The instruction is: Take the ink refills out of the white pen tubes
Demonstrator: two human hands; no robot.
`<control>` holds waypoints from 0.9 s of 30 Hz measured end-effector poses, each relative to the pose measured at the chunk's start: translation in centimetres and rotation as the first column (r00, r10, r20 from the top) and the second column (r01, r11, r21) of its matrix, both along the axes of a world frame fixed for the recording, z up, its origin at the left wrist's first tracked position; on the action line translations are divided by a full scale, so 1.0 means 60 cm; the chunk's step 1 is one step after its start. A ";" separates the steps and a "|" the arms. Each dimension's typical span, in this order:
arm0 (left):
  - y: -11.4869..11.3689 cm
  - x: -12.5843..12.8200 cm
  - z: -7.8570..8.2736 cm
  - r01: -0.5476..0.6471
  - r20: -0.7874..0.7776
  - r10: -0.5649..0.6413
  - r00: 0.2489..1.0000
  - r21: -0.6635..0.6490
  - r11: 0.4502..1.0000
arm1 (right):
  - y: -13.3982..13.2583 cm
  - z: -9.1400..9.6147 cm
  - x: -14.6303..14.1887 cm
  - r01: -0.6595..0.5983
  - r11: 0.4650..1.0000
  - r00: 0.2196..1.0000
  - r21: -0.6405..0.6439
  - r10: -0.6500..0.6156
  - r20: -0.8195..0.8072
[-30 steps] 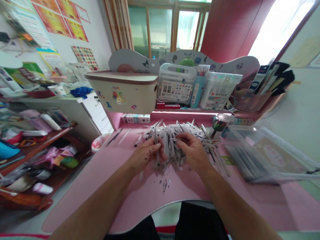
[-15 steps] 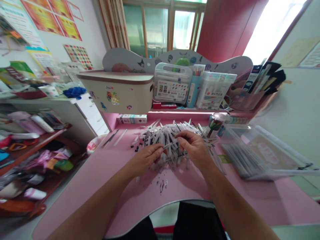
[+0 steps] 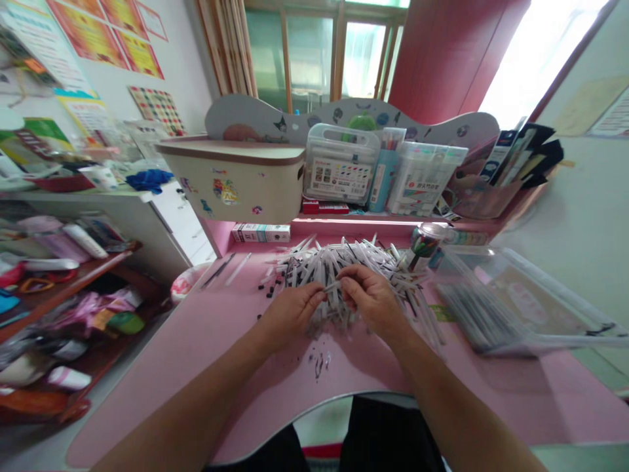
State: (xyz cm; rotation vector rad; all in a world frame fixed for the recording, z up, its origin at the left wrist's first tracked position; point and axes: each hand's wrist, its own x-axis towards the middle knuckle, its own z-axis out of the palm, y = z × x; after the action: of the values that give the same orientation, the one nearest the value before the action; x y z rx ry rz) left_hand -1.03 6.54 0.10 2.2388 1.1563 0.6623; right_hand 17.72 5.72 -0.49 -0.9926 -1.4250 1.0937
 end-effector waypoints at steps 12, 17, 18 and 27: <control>-0.009 0.020 -0.007 -0.084 -0.212 0.134 0.968 0.228 0.970 | -0.001 -0.006 -0.006 0.006 0.999 0.993 -0.042 -0.011 -0.116; -0.003 0.012 0.000 -0.058 0.155 0.026 0.988 0.203 0.977 | -0.001 0.008 -0.001 -0.031 0.997 0.975 -0.070 0.015 -0.222; 0.003 0.004 0.003 -0.101 0.251 0.052 0.967 0.185 0.978 | -0.005 0.017 0.005 -0.005 0.999 0.972 -0.053 -0.008 -0.236; 0.085 -0.104 0.007 -0.507 -0.055 0.509 0.859 0.038 0.861 | -0.099 0.171 0.131 0.638 0.575 0.743 0.512 -0.634 -0.215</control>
State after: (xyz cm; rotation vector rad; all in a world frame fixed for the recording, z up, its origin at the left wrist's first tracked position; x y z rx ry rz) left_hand -7.27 11.66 0.50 1.9819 1.8107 0.8102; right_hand 25.59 -0.20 9.79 -0.9370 -1.1139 0.1059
